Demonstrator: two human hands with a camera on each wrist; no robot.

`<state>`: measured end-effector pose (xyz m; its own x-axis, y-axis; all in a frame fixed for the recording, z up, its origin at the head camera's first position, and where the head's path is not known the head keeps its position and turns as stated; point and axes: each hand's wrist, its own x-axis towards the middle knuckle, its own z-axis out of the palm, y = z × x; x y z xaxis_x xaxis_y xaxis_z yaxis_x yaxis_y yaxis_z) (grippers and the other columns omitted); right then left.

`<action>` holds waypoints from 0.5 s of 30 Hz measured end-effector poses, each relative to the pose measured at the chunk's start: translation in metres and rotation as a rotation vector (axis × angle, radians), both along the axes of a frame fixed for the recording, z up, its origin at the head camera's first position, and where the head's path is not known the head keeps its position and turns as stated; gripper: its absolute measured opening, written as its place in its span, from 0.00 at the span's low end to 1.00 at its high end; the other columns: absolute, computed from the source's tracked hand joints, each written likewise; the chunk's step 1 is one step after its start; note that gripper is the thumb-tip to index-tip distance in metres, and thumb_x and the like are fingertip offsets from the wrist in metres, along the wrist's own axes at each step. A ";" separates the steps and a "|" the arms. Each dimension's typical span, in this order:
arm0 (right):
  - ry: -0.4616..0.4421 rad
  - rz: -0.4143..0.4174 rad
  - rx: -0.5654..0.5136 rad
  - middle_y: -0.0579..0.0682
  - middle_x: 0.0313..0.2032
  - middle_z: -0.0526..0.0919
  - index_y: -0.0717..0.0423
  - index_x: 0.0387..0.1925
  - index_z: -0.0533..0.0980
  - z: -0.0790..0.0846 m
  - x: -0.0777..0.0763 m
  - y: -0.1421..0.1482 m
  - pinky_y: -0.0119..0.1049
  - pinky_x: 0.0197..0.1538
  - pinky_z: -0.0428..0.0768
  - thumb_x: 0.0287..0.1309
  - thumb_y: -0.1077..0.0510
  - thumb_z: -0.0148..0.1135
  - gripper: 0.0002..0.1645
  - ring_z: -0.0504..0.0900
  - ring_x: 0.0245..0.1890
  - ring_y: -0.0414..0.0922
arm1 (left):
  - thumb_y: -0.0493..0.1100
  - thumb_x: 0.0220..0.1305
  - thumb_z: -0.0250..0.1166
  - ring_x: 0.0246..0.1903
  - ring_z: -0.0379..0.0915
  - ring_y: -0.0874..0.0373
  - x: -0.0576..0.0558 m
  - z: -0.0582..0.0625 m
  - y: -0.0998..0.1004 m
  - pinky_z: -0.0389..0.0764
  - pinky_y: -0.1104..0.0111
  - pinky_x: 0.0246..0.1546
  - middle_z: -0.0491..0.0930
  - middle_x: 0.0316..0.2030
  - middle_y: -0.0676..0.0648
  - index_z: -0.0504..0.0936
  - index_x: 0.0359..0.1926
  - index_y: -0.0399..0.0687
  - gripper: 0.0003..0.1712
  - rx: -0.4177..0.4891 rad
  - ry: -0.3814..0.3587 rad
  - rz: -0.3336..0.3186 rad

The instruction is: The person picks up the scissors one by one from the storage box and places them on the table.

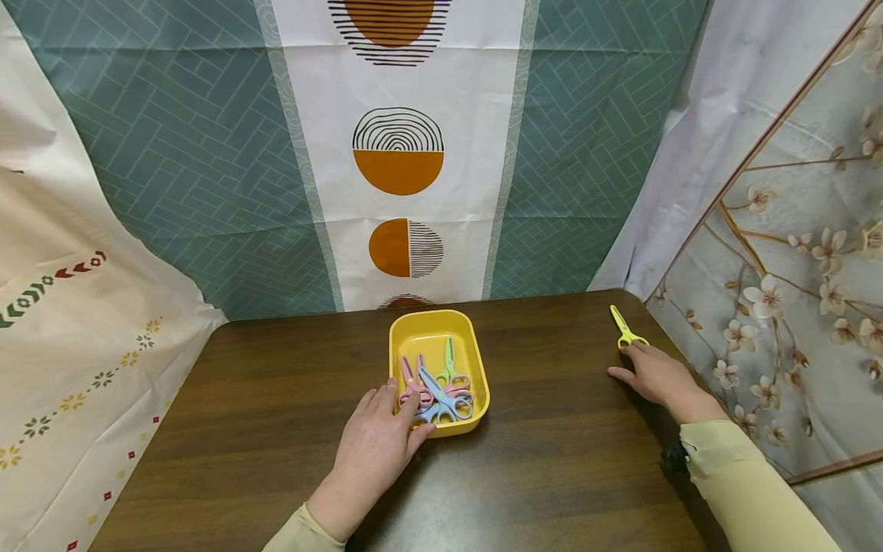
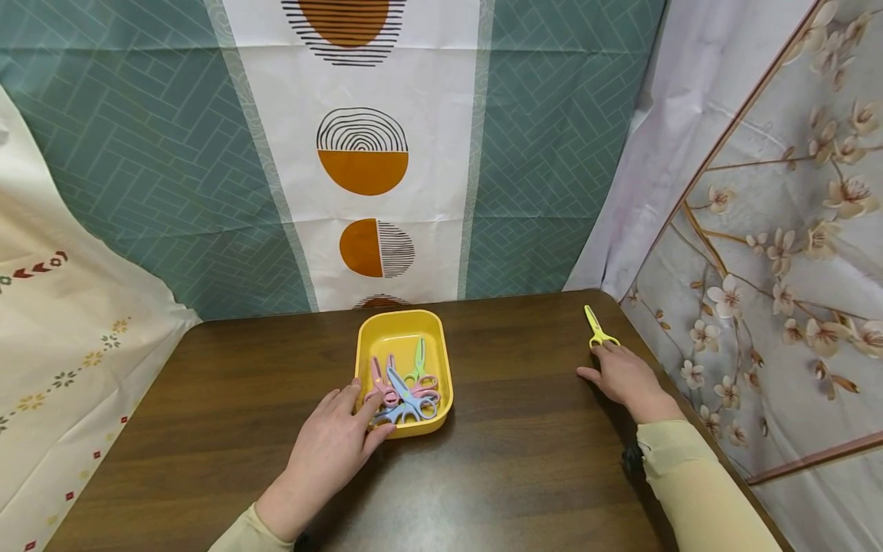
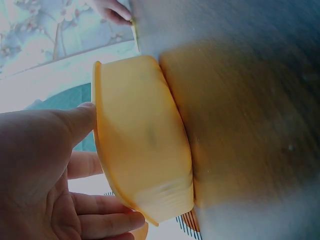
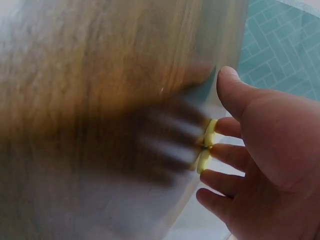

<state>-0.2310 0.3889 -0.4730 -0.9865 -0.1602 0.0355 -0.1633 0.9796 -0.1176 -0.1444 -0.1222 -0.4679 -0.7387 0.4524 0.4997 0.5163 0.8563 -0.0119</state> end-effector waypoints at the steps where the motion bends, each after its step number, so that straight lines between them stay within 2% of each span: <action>1: -0.001 0.000 -0.004 0.76 0.66 0.77 0.74 0.65 0.77 0.001 0.000 0.000 0.71 0.64 0.77 0.76 0.43 0.70 0.38 0.76 0.66 0.76 | 0.64 0.69 0.77 0.54 0.84 0.34 0.000 0.000 0.000 0.81 0.45 0.66 0.85 0.55 0.28 0.90 0.60 0.44 0.32 0.001 0.000 0.000; 15: -0.033 0.016 -0.027 0.76 0.66 0.76 0.76 0.66 0.76 0.000 -0.005 0.017 0.72 0.64 0.76 0.75 0.43 0.70 0.39 0.75 0.66 0.76 | 0.63 0.68 0.78 0.52 0.84 0.34 0.000 0.000 0.001 0.81 0.45 0.65 0.84 0.54 0.28 0.90 0.58 0.43 0.32 0.001 0.016 -0.004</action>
